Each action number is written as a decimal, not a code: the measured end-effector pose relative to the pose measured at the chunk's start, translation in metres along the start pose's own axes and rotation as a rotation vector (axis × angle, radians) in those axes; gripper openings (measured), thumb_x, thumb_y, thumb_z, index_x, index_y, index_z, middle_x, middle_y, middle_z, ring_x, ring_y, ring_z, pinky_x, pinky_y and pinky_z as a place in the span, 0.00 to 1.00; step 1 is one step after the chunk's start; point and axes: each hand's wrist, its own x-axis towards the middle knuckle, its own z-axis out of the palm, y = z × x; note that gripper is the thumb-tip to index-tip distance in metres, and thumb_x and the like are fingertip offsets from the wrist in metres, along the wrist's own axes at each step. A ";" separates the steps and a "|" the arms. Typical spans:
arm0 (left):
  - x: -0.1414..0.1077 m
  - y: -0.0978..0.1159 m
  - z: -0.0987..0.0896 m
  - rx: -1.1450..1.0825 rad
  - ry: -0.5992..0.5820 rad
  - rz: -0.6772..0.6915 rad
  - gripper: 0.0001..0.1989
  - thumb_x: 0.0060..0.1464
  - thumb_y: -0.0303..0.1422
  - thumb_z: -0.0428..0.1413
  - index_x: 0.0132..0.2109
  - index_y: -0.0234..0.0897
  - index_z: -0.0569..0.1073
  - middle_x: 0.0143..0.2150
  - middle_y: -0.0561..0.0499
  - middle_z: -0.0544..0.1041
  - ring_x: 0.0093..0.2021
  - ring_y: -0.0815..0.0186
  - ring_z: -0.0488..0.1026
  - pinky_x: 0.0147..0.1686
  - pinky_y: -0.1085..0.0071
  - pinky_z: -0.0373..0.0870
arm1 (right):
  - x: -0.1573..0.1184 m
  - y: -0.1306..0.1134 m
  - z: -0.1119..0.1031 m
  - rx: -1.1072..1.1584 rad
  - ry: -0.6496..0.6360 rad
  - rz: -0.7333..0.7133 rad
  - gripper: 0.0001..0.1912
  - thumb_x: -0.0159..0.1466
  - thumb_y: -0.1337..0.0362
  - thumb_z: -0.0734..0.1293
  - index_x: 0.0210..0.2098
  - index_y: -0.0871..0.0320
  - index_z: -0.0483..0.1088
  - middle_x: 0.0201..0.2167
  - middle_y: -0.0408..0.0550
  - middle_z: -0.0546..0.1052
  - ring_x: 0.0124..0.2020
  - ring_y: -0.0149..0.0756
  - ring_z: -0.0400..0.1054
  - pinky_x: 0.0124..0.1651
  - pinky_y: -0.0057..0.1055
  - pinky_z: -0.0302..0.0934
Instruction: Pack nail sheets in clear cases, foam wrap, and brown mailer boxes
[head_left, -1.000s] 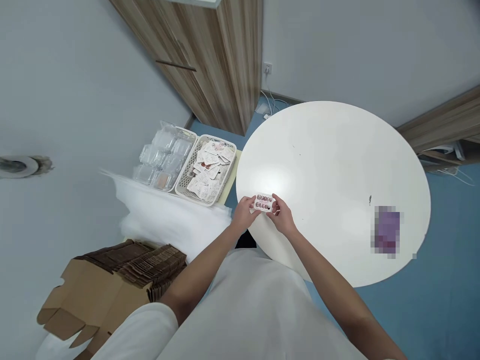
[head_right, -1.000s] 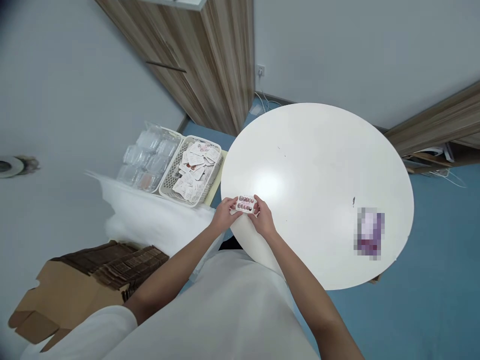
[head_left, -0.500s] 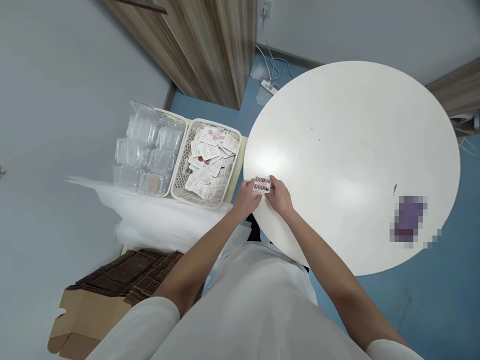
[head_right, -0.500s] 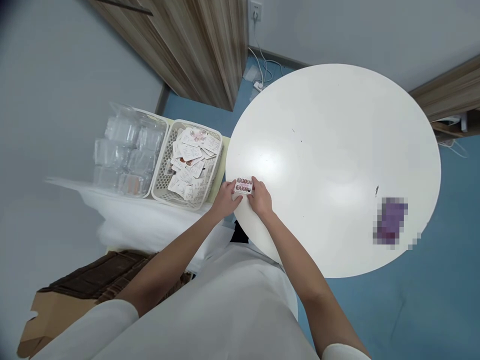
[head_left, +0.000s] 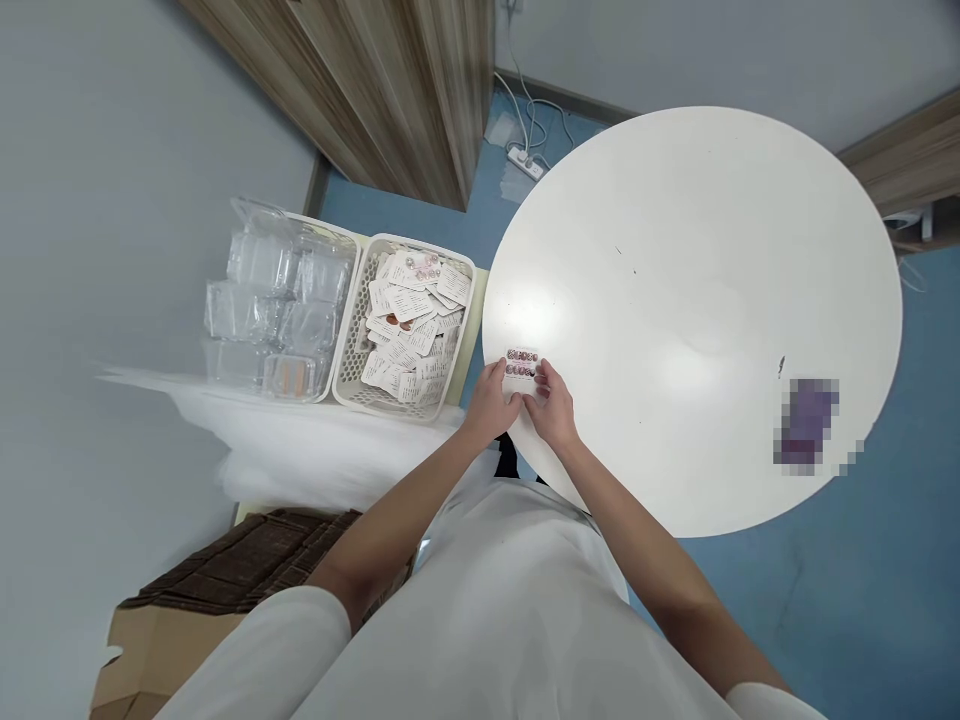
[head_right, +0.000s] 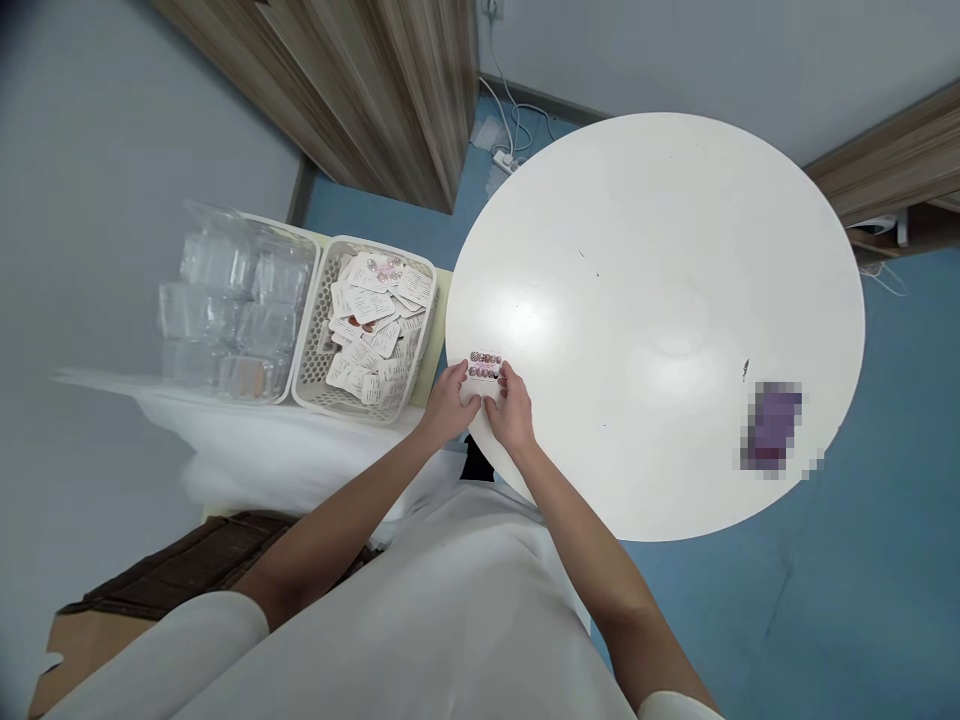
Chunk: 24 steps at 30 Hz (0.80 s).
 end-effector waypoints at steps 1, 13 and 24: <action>0.001 0.001 0.000 -0.003 -0.004 0.005 0.31 0.48 0.31 0.50 0.60 0.34 0.52 0.55 0.41 0.59 0.55 0.57 0.59 0.53 0.60 0.59 | 0.001 0.000 0.001 0.001 0.002 -0.004 0.35 0.55 0.66 0.63 0.60 0.54 0.47 0.53 0.53 0.62 0.48 0.39 0.61 0.49 0.40 0.61; 0.002 -0.001 0.002 -0.014 0.033 0.057 0.31 0.48 0.31 0.51 0.60 0.33 0.53 0.57 0.41 0.59 0.59 0.58 0.55 0.57 0.60 0.54 | 0.004 -0.001 0.001 -0.035 0.020 -0.063 0.35 0.55 0.67 0.62 0.60 0.54 0.47 0.52 0.53 0.62 0.49 0.40 0.60 0.48 0.41 0.61; 0.000 -0.004 0.011 -0.042 0.136 0.047 0.30 0.48 0.30 0.50 0.60 0.34 0.54 0.57 0.42 0.59 0.57 0.58 0.58 0.54 0.61 0.58 | 0.004 0.005 -0.004 -0.020 0.006 -0.100 0.36 0.54 0.65 0.64 0.59 0.54 0.47 0.53 0.54 0.60 0.50 0.40 0.59 0.49 0.41 0.60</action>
